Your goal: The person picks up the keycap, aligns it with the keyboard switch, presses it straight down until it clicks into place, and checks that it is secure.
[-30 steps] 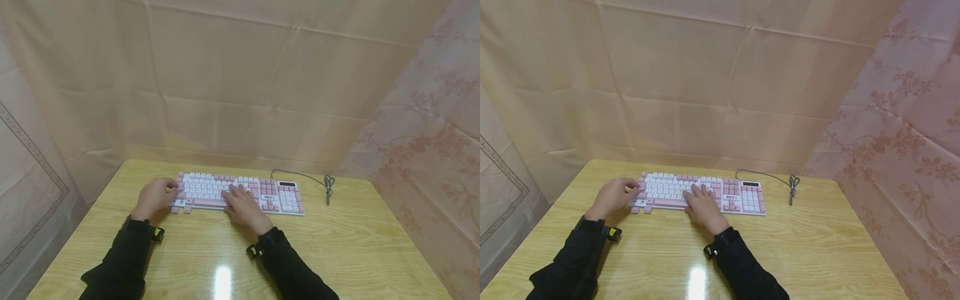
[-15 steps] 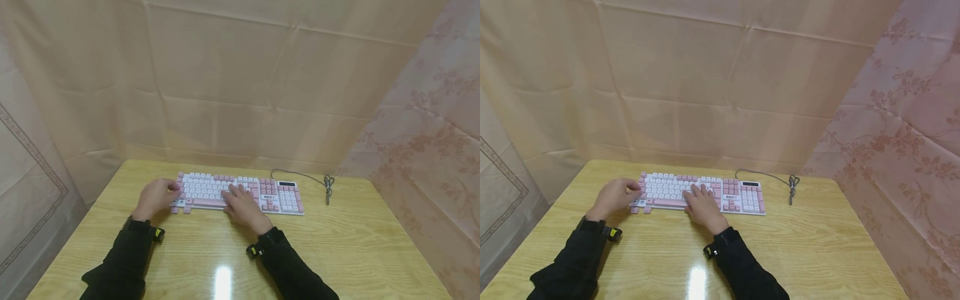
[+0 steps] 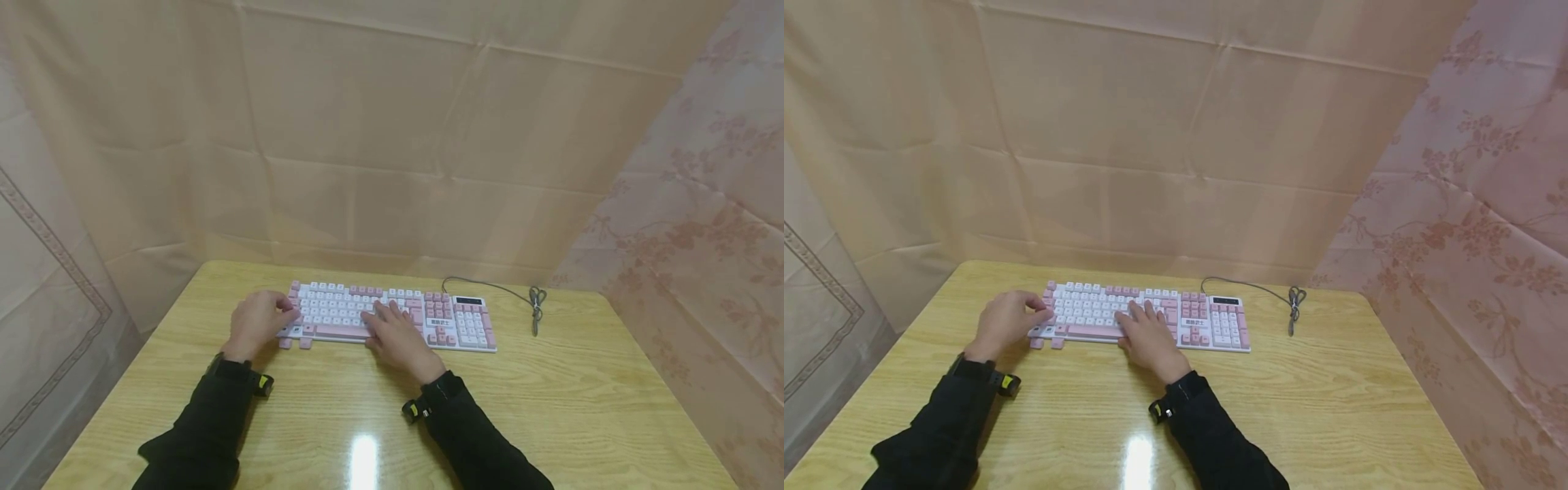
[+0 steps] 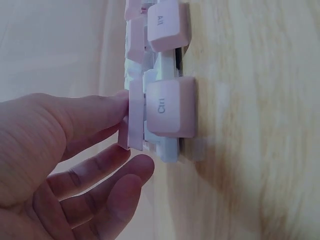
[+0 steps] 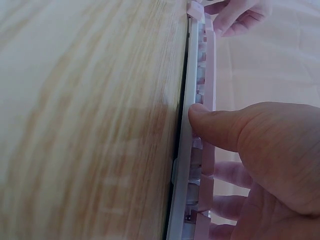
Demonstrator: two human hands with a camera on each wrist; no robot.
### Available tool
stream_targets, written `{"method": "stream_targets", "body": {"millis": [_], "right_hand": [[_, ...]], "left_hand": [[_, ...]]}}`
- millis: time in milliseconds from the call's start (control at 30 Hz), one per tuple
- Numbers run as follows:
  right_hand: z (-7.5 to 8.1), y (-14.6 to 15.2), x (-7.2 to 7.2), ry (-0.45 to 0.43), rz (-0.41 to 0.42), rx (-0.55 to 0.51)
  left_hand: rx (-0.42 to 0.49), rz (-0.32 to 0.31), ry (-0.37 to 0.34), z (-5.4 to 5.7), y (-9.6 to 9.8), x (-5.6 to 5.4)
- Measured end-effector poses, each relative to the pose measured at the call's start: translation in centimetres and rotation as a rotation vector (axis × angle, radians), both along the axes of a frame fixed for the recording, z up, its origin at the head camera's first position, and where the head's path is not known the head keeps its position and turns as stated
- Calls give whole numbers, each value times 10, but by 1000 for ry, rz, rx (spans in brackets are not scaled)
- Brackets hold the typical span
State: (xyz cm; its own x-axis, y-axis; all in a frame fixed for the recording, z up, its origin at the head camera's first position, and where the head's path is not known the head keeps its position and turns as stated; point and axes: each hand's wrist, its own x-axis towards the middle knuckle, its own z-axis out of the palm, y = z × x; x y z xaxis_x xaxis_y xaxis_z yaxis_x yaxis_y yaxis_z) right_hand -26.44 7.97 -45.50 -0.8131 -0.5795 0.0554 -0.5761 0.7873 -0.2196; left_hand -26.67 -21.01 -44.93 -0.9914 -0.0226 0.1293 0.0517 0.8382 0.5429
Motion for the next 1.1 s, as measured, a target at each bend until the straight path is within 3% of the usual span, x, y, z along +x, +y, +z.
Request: {"method": "stream_targets", "body": {"millis": [300,767,1100], "right_hand": [[-2,0,-1,-5,-7,4],[-2,0,-2,-1,-4,12],[-3,0,-2,-4,-14,15]], "left_hand": [[-14,22,21,-2,2,0],[-11,67,-36,4,1,4],[-44,88,-23,-1,4,4]]}}
